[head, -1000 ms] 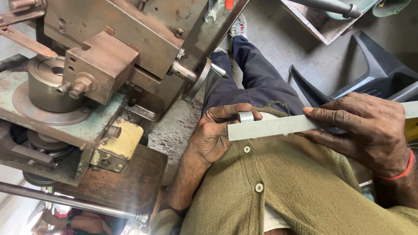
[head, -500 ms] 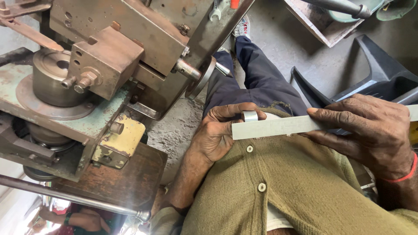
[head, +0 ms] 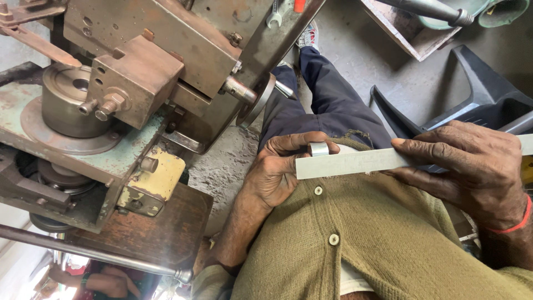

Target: The person operates an industrial machine by feeding metal pieces into it and turning a circular handle. The person also uses a measuring tool to check the dimensions of the metal pieces.

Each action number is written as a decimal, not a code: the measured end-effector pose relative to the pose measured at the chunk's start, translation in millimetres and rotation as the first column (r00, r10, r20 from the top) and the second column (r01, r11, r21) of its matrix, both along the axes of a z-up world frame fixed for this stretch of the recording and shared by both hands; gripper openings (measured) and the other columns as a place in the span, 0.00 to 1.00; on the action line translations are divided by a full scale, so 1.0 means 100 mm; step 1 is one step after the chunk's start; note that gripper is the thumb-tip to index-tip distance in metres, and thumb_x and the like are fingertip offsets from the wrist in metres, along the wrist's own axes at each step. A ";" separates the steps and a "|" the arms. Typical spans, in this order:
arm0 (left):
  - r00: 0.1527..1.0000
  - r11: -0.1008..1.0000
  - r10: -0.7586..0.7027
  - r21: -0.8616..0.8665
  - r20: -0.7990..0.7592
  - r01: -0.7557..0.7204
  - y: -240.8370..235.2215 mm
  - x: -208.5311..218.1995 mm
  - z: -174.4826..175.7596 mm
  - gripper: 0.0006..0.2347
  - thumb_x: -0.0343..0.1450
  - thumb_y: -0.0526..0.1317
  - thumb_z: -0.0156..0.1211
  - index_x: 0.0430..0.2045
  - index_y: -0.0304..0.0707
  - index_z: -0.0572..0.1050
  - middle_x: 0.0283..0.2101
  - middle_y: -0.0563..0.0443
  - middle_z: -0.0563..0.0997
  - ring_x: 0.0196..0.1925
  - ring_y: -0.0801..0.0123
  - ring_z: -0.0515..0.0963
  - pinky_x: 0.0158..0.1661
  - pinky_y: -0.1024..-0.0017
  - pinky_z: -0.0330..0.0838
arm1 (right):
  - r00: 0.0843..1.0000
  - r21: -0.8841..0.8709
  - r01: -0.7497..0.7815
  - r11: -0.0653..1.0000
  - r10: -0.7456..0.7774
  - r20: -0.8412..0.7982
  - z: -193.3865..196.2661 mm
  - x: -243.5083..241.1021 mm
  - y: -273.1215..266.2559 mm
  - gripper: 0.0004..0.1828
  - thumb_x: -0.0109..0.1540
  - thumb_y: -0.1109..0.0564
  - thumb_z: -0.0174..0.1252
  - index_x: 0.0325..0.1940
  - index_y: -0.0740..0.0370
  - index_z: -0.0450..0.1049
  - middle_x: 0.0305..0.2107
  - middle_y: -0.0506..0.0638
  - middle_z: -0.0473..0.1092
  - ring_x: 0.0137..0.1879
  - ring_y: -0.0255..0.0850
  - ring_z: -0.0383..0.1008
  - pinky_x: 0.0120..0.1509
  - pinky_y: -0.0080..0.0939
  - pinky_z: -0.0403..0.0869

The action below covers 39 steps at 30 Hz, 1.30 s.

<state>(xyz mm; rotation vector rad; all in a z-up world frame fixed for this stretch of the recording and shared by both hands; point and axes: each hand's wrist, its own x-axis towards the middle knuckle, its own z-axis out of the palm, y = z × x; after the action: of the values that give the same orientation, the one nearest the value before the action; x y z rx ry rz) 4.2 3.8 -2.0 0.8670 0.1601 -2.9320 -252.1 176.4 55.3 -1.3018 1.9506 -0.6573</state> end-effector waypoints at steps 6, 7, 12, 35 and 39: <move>1.000 0.999 -0.006 -0.035 0.024 0.007 0.01 0.00 -0.03 0.14 0.76 0.27 0.60 0.57 0.28 0.77 0.55 0.33 0.81 0.58 0.57 0.82 0.59 0.66 0.81 | 0.998 -0.060 -0.002 0.998 0.007 0.069 -0.34 -0.03 0.31 0.19 0.54 0.46 0.72 0.44 0.57 0.83 0.31 0.49 0.79 0.33 0.32 0.78 0.35 0.33 0.76; 0.999 0.998 -0.010 -0.064 0.041 0.013 0.00 0.00 -0.04 0.13 0.76 0.27 0.60 0.57 0.29 0.77 0.55 0.33 0.82 0.58 0.57 0.82 0.59 0.66 0.81 | 0.992 -0.063 0.058 0.996 -0.051 0.113 -0.51 -0.04 0.37 0.19 0.55 0.46 0.72 0.45 0.58 0.82 0.32 0.49 0.79 0.34 0.32 0.79 0.35 0.33 0.76; 0.964 0.966 0.038 -0.258 0.264 0.032 -0.09 -0.02 -0.06 0.13 0.74 0.29 0.62 0.54 0.30 0.78 0.50 0.38 0.84 0.53 0.57 0.83 0.50 0.67 0.82 | 0.745 0.379 0.512 0.771 -0.618 0.252 -1.33 0.12 0.53 0.21 0.62 0.48 0.70 0.53 0.63 0.80 0.39 0.54 0.79 0.41 0.39 0.80 0.45 0.39 0.80; 0.672 0.572 0.446 -0.766 0.591 0.294 0.12 0.05 0.07 0.28 0.65 0.28 0.71 0.62 0.38 0.71 0.39 0.47 0.83 0.40 0.69 0.84 0.45 0.71 0.82 | 0.746 0.311 0.248 0.917 -0.386 0.543 -1.72 0.38 -1.38 0.14 0.67 0.53 0.59 0.50 0.66 0.79 0.36 0.53 0.79 0.39 0.39 0.76 0.42 0.38 0.75; 0.665 0.074 0.470 -0.777 0.580 0.625 0.03 -0.14 0.12 0.34 0.61 0.32 0.77 0.64 0.45 0.67 0.42 0.51 0.84 0.44 0.68 0.83 0.50 0.67 0.79 | 0.348 0.270 0.222 0.937 -0.334 0.876 -0.67 0.47 -1.04 0.31 0.60 0.55 0.63 0.66 0.64 0.66 0.49 0.52 0.76 0.53 0.39 0.78 0.57 0.40 0.78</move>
<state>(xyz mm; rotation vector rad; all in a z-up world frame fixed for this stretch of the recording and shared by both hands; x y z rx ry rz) -9.3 6.8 10.2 1.5175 -1.8417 -1.4395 -205.5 72.0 -11.9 -0.2864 1.1815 -1.1266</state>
